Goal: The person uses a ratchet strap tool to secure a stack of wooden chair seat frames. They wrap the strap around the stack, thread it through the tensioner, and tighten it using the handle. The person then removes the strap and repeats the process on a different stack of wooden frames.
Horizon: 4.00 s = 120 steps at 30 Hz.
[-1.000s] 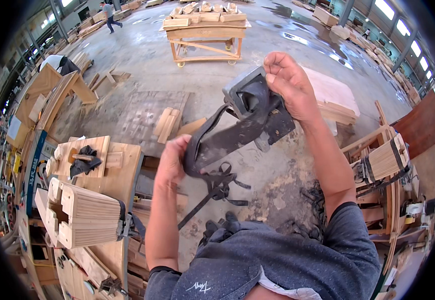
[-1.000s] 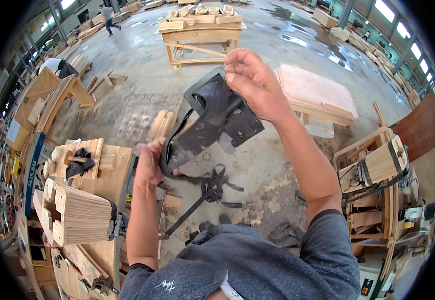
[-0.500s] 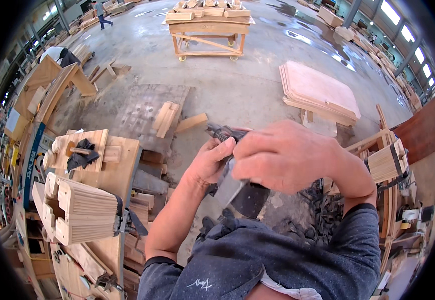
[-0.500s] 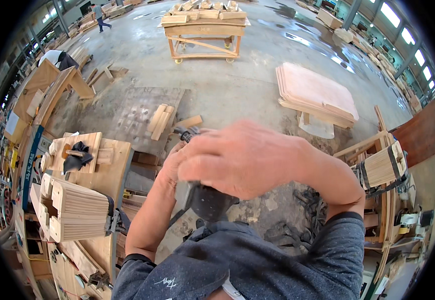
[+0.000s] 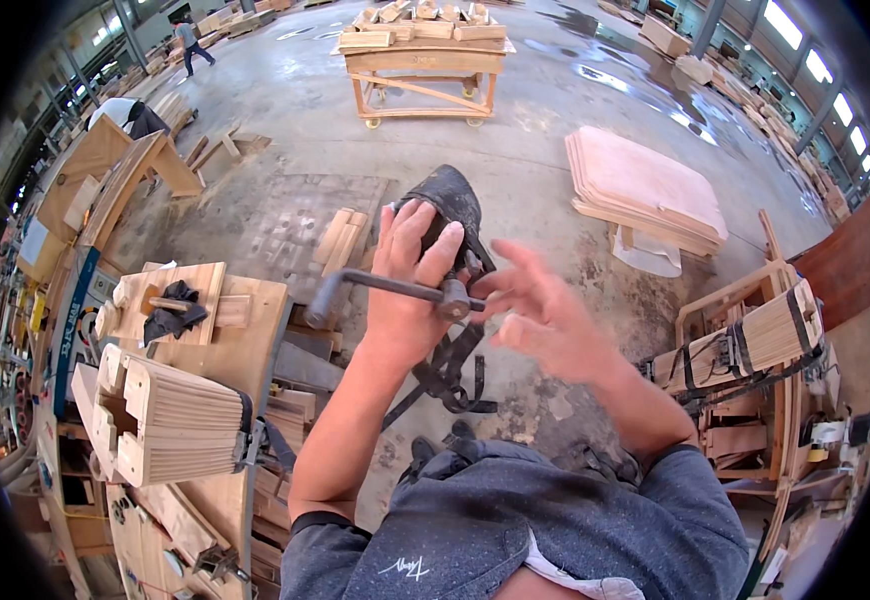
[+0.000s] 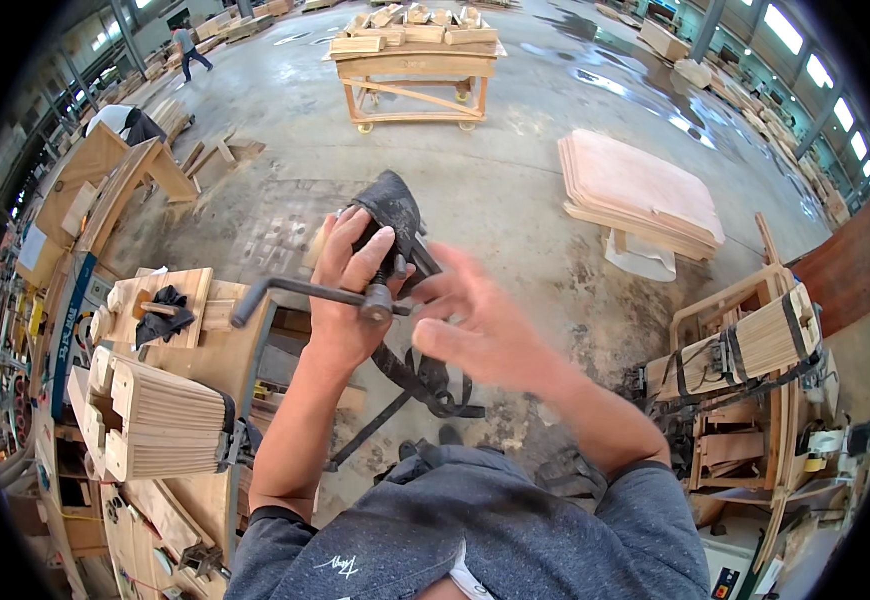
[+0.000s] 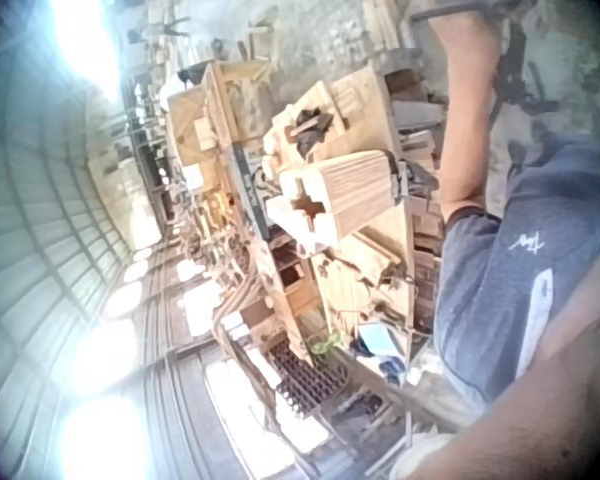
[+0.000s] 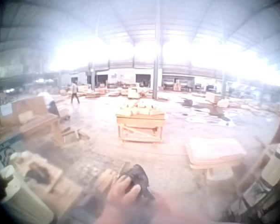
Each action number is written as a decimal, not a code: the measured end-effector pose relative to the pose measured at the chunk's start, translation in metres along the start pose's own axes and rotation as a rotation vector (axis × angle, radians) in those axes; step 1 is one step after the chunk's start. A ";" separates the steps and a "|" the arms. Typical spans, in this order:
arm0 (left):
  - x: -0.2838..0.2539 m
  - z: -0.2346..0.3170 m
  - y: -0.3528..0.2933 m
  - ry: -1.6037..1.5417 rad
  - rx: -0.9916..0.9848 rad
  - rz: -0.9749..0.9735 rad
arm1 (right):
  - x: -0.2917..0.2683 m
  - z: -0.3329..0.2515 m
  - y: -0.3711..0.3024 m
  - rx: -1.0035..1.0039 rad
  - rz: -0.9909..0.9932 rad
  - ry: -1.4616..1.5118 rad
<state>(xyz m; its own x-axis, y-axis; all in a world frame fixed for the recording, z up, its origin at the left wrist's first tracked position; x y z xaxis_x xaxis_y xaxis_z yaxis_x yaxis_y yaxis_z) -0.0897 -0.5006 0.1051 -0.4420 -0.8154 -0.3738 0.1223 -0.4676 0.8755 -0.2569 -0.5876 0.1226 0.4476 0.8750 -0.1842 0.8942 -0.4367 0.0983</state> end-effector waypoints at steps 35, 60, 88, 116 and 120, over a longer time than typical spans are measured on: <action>-0.031 0.051 0.015 -0.078 -0.083 -0.294 | 0.024 0.102 0.032 0.099 -0.189 0.955; -0.035 -0.039 0.003 -0.453 -1.233 -0.839 | 0.014 0.026 0.010 -1.018 -0.059 -0.929; -0.004 0.057 -0.037 -1.171 -0.818 0.253 | -0.005 -0.077 0.043 -0.342 0.272 -0.124; 0.037 0.089 -0.085 -0.721 -0.482 0.300 | 0.002 -0.072 0.101 -0.115 0.002 0.274; 0.031 0.057 -0.116 -0.659 -0.558 0.380 | -0.013 -0.074 0.132 -0.098 -0.061 0.230</action>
<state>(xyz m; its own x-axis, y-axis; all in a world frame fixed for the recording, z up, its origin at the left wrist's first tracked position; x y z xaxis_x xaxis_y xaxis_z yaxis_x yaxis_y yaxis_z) -0.1683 -0.4524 0.0097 -0.6777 -0.6694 0.3044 0.6939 -0.4452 0.5659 -0.1452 -0.6409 0.2103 0.3697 0.9285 0.0340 0.9098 -0.3691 0.1900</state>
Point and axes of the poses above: each hand's wrist, its own y-axis towards the middle knuckle, its own x-axis out of the palm, z = x × y, the point moved 3 cm from there along y, towards the middle knuckle, and after that the axes turned 9 degrees about -y, right-handed, at the moved point
